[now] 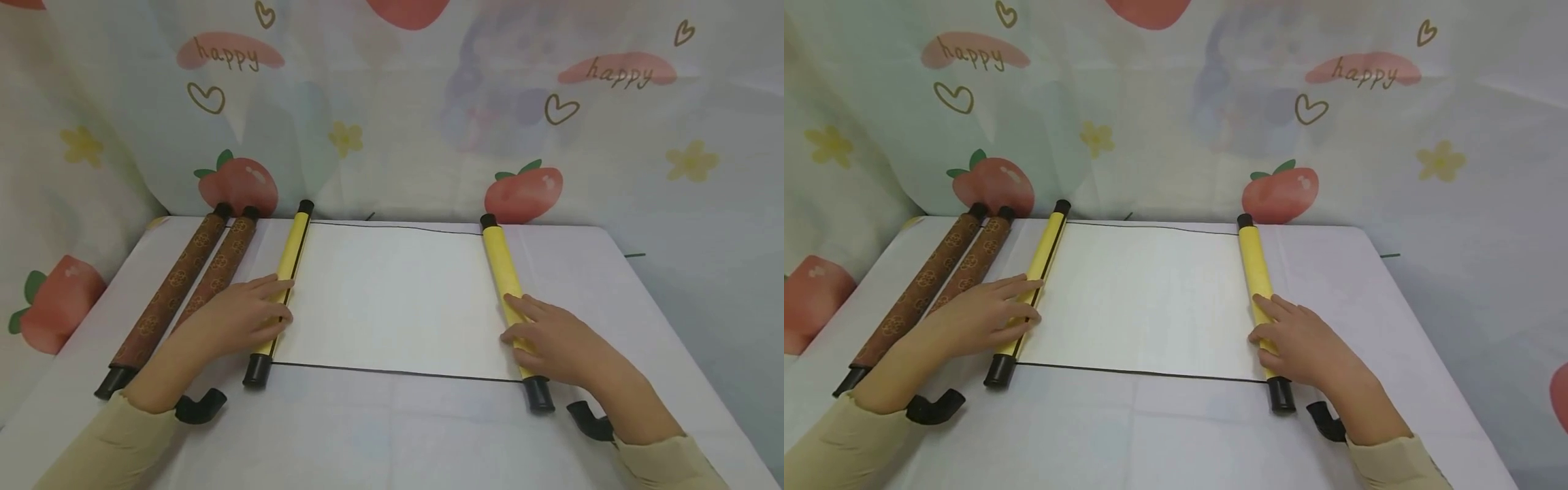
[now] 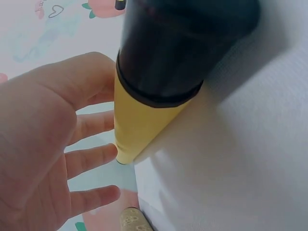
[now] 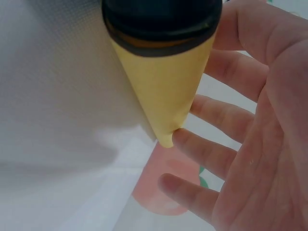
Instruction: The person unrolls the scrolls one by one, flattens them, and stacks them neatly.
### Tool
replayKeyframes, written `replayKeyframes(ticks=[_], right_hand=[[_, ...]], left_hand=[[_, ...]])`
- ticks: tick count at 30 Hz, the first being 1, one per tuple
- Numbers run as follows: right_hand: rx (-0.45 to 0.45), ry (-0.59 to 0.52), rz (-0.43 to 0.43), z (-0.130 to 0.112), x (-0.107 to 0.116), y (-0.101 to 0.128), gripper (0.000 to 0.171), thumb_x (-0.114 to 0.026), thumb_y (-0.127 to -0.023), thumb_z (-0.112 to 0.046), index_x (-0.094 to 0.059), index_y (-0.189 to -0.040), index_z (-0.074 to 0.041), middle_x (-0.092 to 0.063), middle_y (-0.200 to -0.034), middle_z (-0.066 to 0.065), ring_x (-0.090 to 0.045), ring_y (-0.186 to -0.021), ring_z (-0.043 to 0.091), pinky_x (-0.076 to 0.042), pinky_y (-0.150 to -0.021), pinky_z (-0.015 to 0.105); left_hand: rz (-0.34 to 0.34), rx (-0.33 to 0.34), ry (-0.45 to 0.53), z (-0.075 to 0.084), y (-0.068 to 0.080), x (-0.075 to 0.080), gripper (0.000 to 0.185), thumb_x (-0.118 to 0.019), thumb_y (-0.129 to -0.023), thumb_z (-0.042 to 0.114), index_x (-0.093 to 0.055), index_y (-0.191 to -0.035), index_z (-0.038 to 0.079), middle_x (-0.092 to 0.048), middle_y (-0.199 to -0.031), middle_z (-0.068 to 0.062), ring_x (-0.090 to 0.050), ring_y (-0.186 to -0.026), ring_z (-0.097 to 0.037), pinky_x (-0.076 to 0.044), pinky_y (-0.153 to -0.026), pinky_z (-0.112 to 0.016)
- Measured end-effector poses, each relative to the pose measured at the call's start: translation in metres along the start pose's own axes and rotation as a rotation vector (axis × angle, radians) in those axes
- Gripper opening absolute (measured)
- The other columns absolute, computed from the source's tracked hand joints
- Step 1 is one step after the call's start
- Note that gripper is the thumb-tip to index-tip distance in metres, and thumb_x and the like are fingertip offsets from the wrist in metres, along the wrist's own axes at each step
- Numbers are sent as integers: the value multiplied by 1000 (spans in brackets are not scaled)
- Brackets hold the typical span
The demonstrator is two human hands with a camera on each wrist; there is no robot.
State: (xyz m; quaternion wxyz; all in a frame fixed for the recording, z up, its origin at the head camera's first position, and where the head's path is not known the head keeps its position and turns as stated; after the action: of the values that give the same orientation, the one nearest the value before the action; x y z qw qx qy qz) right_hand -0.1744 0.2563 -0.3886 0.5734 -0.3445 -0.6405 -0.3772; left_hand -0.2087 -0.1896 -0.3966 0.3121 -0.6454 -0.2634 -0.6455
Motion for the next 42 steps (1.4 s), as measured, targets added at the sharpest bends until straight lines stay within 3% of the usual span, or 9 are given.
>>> replayKeyframes(ticks=[8, 14, 17, 24, 30, 37, 42], right_hand=[[-19, -24, -11, 6, -2, 0, 19, -81, -81, -31, -74, -98, -33, -46, -151, 16, -47, -133, 42, -47, -100, 56], [7, -39, 22, 10, 2, 5, 22, -76, -81, -21, -75, -102, -27, -47, -149, 19, -55, -127, 40, -51, -93, 52], [-24, -36, -1, 12, 1, 7, 28, -73, -82, -19, -75, -109, -26, -46, -150, 19, -56, -125, 40, -53, -89, 50], [-59, -46, -41, 17, 1, 10, 26, -71, -84, -20, -75, -109, -26, -43, -151, 20, -64, -114, 36, -54, -84, 47], [-95, -65, -85, 22, -1, 11, 25, -77, -85, -38, -73, -109, -31, -41, -153, 18, -68, -99, 28, -55, -80, 48], [-123, -61, -99, 26, -3, 13, 27, -78, -84, -36, -72, -110, -31, -39, -154, 17, -68, -94, 27, -55, -77, 47], [-135, -35, -110, 29, -4, 15, 30, -75, -84, -28, -74, -114, -27, -39, -153, 19, -66, -86, 22, -52, -66, 36]], left_hand=[[13, -7, 19, -3, 3, 0, 16, -73, -89, 29, -76, -100, 18, -56, -141, -15, -54, -129, -35, -50, -97, -53], [79, -42, 22, -2, 3, 0, 11, -69, -88, 19, -77, -96, 16, -59, -137, -17, -59, -124, -34, -53, -93, -46], [90, -41, 13, -2, 4, 0, 13, -68, -88, 16, -78, -95, 17, -59, -136, -17, -60, -123, -33, -54, -91, -45], [57, 16, 12, -4, 6, -1, 13, -67, -88, 16, -77, -96, 16, -58, -138, -17, -59, -123, -33, -52, -95, -46], [-1, 62, 12, -7, 8, -3, 16, -76, -86, 31, -74, -97, 20, -55, -142, -17, -59, -124, -33, -52, -95, -48], [41, 41, 22, -8, 13, 1, 9, -71, -85, 18, -73, -93, 21, -59, -137, -17, -64, -115, -34, -55, -86, -47], [65, 35, 26, -9, 16, 3, 16, -68, -85, 14, -75, -97, 22, -59, -137, -16, -67, -103, -31, -54, -72, -41]])
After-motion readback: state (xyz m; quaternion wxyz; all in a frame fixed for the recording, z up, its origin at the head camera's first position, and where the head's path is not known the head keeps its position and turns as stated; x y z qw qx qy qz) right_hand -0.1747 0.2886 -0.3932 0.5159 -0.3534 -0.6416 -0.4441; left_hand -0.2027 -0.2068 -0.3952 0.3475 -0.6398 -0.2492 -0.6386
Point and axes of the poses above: each hand's wrist, its own y-axis away from the middle knuckle, its own x-axis out of the back of the hand, z = x × y, the point moved 5 cm from there along -y, towards the middle knuckle
